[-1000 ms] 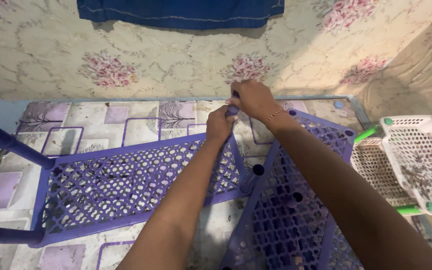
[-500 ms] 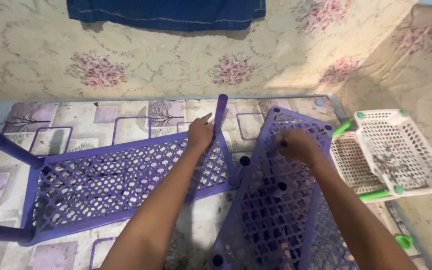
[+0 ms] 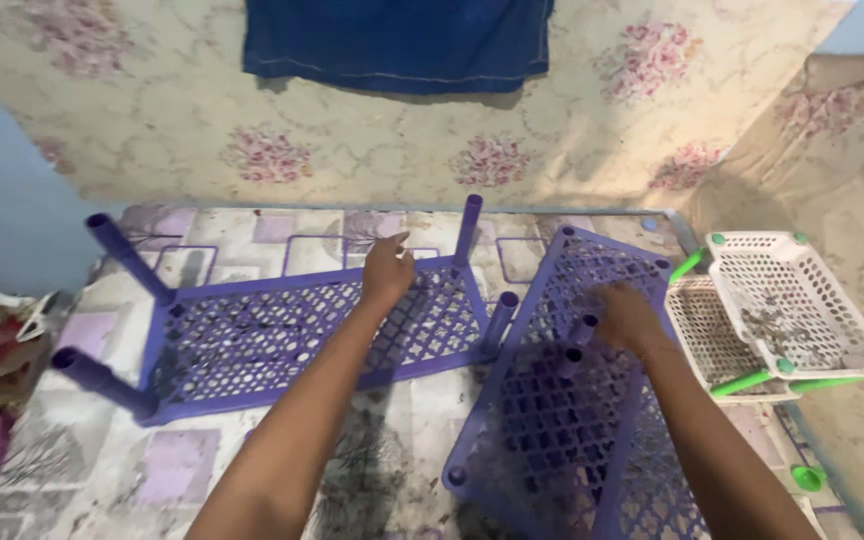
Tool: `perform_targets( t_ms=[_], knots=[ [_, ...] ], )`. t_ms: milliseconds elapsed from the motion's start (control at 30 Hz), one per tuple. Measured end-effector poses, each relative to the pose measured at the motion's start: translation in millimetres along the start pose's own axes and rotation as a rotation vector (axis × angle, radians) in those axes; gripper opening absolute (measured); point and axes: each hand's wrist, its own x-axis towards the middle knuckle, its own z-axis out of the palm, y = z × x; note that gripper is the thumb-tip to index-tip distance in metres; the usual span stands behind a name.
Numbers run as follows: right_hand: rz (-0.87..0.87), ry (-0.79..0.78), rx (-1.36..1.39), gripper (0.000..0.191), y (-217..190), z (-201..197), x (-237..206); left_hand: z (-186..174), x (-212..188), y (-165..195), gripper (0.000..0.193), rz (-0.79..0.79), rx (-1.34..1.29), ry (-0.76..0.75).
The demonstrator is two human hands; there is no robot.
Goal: The person takes apart a purple plastic multi-tier rack on a bed, separating the perforated side panels from the connecting tubes, then begins reassembling it by fitting the panels and tubes back together by hand. The clip ends while the rack is still being rebuilt.
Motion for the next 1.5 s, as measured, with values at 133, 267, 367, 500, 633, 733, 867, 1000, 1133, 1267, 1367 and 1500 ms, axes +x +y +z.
perform_targets(
  t_ms=[133, 267, 367, 500, 633, 733, 867, 1000, 1133, 1267, 1367, 1500],
  knots=[
    [-0.035, 0.168, 0.018, 0.066, -34.7, -38.8, -23.7, -79.7, -20.8, -3.4, 0.042, 0.007, -0.066, -0.005],
    [-0.068, 0.301, 0.136, 0.062, -113.9, -89.6, -55.5, -176.0, -48.8, -2.8, 0.047, 0.001, -0.051, 0.003],
    [-0.124, 0.357, 0.202, 0.060, -191.9, -116.5, -75.1, -252.1, -75.4, 1.6, 0.048, 0.014, 0.166, 0.032],
    [-0.237, 0.364, 0.354, 0.055, -291.4, -129.9, -92.4, -345.6, -102.7, -2.5, 0.048, 0.041, 0.566, 0.142],
    [-0.343, 0.359, 0.478, 0.052, -388.5, -118.1, -96.3, -417.9, -132.0, -33.8, 0.054, -0.020, 0.578, 0.296],
    [-0.420, 0.320, 0.563, 0.051, -464.6, -101.1, -97.2, -451.3, -153.3, -74.5, 0.075, -0.029, 0.377, 0.386],
    [-0.516, 0.259, 0.598, 0.042, -578.1, -75.7, -95.3, -472.4, -176.2, -134.2, 0.105, -0.054, 0.014, 0.320],
    [-0.535, 0.133, 0.637, 0.038, -686.6, -53.8, -99.4, -487.6, -188.4, -178.6, 0.091, -0.237, -0.048, 0.264],
    [-0.491, 0.123, 0.379, 0.048, -774.9, -35.3, -101.9, -506.8, -194.1, -203.1, 0.047, -0.192, -0.002, 0.141],
    [-0.439, 0.045, 0.119, 0.058, -835.2, -11.0, -99.9, -514.0, -198.0, -216.0, 0.036, -0.186, -0.025, 0.161],
    [-0.464, 0.064, 0.065, 0.058, -856.5, 7.1, -92.0, -519.3, -195.4, -224.3, 0.023, -0.186, 0.059, 0.146],
    [-0.527, 0.059, 0.084, 0.052, -861.8, 30.1, -75.0, -529.9, -193.7, -234.1, 0.017, -0.237, 0.086, 0.036]
  ],
)
